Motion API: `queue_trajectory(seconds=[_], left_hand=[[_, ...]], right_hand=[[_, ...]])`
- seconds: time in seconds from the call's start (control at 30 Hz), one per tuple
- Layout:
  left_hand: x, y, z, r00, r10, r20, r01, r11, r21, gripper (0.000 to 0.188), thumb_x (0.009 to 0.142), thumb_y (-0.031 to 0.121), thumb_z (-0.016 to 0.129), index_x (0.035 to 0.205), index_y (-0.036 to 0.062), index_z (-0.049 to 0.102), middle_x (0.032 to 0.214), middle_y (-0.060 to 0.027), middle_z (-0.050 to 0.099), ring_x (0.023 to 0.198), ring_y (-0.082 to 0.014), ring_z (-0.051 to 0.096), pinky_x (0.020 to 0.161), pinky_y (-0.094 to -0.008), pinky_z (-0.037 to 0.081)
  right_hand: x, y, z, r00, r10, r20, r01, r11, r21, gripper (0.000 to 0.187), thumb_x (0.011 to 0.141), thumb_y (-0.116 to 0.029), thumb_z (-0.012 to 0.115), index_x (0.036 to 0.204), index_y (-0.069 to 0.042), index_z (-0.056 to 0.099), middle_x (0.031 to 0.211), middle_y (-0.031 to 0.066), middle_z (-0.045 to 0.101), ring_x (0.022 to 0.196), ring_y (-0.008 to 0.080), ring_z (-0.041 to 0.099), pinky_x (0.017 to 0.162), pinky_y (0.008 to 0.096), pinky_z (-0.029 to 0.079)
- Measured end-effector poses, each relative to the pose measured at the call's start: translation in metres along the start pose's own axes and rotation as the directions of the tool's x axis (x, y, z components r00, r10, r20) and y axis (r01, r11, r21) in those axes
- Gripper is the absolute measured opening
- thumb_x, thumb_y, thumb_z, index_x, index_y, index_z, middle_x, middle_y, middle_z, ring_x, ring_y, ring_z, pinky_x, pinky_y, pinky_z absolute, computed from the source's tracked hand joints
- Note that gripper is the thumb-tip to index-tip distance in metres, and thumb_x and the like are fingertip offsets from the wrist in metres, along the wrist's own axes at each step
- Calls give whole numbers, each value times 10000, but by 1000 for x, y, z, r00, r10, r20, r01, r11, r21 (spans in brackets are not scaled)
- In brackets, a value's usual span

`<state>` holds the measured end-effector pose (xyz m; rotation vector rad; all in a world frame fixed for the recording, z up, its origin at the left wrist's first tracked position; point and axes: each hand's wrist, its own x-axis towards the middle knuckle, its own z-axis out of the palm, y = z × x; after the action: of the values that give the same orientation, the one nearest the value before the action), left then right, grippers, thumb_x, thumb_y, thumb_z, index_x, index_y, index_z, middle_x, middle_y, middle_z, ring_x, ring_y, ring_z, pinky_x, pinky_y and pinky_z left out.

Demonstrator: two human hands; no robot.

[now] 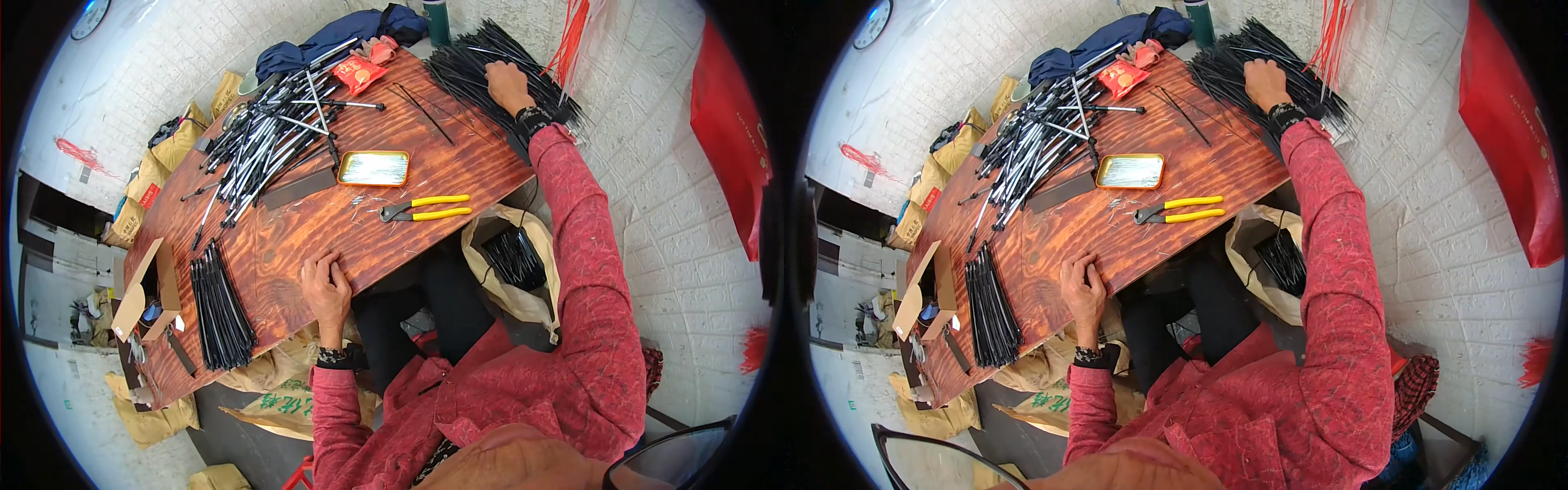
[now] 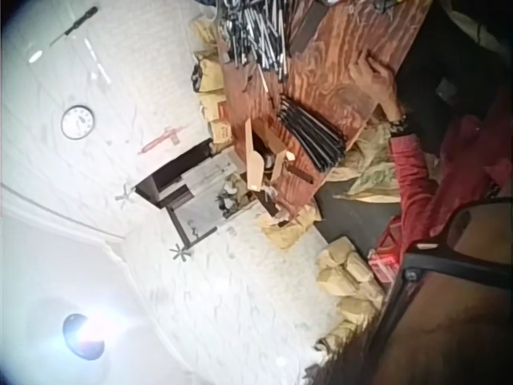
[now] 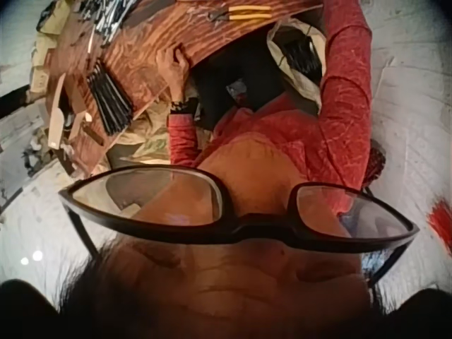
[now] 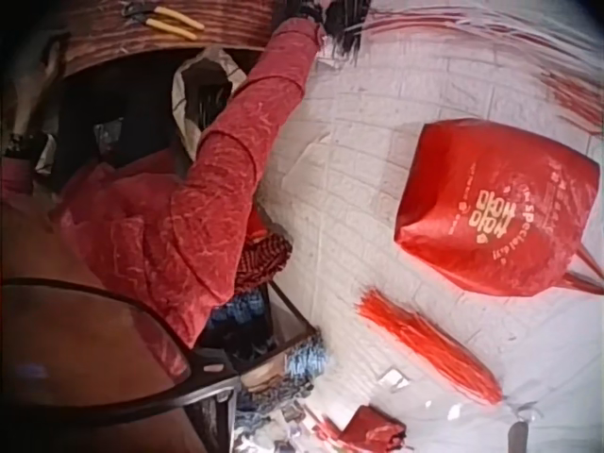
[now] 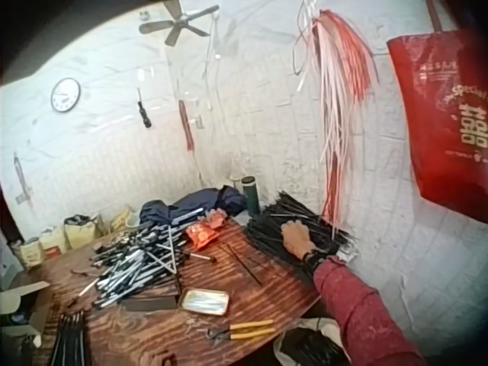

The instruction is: The person is bundling, trimming, and taping black synthetic fibers or bristles at a production workbench.

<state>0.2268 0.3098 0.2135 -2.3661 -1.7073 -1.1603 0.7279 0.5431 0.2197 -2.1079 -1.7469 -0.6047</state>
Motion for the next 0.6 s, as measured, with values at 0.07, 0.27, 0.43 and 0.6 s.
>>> queue_trajectory(seconds=[0.07, 0.27, 0.43, 0.6], left_hand=[[5, -5, -1, 1000, -5, -2, 5, 1000, 11, 159, 876, 10, 582, 997, 16, 684, 1044, -147, 644, 995, -330, 610, 874, -390, 479], [9, -12, 2, 1000, -21, -12, 22, 998, 52, 160, 874, 10, 582, 994, 22, 687, 1040, -138, 646, 985, -320, 614, 874, -391, 479], [14, -11, 9, 1000, -18, -17, 19, 999, 35, 160, 871, 4, 583, 991, 23, 688, 1040, -134, 649, 986, -318, 617, 872, -386, 483], [13, -16, 4, 999, -6, -33, 6, 1000, -2, 160, 862, -10, 588, 982, 23, 689, 1046, -132, 657, 980, -317, 624, 860, -383, 494]], right_hand=[[-4, -12, 1, 994, -39, -100, 37, 999, -18, 303, 864, -368, 688, 950, -79, 654, 988, 101, 648, 943, 326, 624, 727, 441, 542], [-18, -74, -5, 907, -343, -243, 358, 934, 18, 355, 879, -414, 675, 958, -68, 666, 967, 121, 639, 944, 303, 601, 719, 426, 514], [-25, -88, 9, 961, -270, -61, 273, 961, 34, 384, 858, -418, 700, 991, -60, 662, 1005, 143, 627, 946, 298, 603, 735, 435, 515], [-1, -105, 0, 988, -108, 110, 107, 994, 14, 286, 849, -299, 705, 989, -50, 674, 1032, 162, 631, 978, 325, 635, 759, 425, 533]])
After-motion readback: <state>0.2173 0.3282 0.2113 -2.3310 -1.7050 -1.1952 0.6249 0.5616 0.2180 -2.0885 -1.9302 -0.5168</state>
